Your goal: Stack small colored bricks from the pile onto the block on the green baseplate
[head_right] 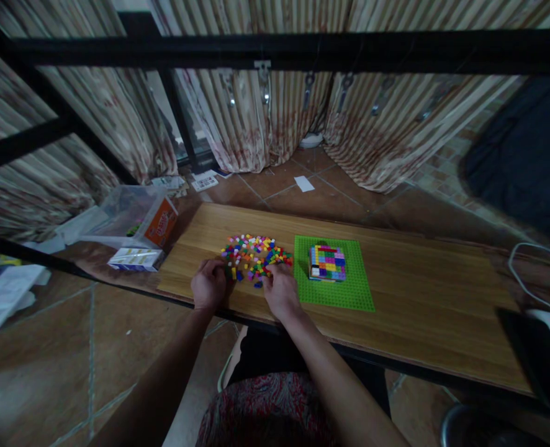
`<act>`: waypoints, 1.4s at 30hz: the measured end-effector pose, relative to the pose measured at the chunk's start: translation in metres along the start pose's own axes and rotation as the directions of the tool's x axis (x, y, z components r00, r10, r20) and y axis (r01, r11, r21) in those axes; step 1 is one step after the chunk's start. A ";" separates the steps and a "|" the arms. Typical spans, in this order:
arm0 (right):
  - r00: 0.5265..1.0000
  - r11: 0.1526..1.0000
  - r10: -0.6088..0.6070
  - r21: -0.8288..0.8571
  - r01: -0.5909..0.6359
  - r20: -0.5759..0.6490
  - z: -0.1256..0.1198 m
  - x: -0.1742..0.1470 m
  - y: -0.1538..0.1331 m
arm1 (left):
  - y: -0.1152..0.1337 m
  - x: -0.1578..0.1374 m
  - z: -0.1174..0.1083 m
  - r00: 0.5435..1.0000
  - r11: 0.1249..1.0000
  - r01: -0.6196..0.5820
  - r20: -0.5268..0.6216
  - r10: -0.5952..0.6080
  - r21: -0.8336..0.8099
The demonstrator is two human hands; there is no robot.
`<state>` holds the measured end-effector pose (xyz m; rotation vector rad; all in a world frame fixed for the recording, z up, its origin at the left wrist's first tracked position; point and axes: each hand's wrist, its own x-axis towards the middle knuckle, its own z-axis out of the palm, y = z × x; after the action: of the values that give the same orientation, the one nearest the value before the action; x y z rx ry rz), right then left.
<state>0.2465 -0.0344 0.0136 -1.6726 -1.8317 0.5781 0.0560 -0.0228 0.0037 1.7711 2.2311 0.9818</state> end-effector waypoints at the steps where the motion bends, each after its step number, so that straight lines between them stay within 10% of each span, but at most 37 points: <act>1: 1.000 1.000 -0.022 -0.019 0.022 0.020 0.001 0.000 -0.001 | 0.000 0.000 0.000 1.000 1.000 -0.001 -0.001 0.001 -0.003; 11: 0.991 0.989 -0.128 -0.075 0.124 -0.047 -0.015 0.025 0.006 | 0.000 -0.001 0.000 1.000 1.000 -0.003 0.004 0.003 0.006; 22: 0.983 0.934 -0.058 -0.338 0.115 0.176 -0.022 0.056 0.008 | -0.002 -0.001 0.001 1.000 1.000 -0.020 -0.010 0.020 0.002; 42: 0.986 0.989 0.068 -0.137 -0.047 0.153 -0.025 0.070 0.007 | -0.005 0.004 0.001 0.999 0.999 -0.031 -0.026 0.031 0.032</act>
<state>0.2653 0.0337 0.0363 -1.8182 -1.9768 0.6414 0.0513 -0.0193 0.0018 1.8219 2.2537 0.9860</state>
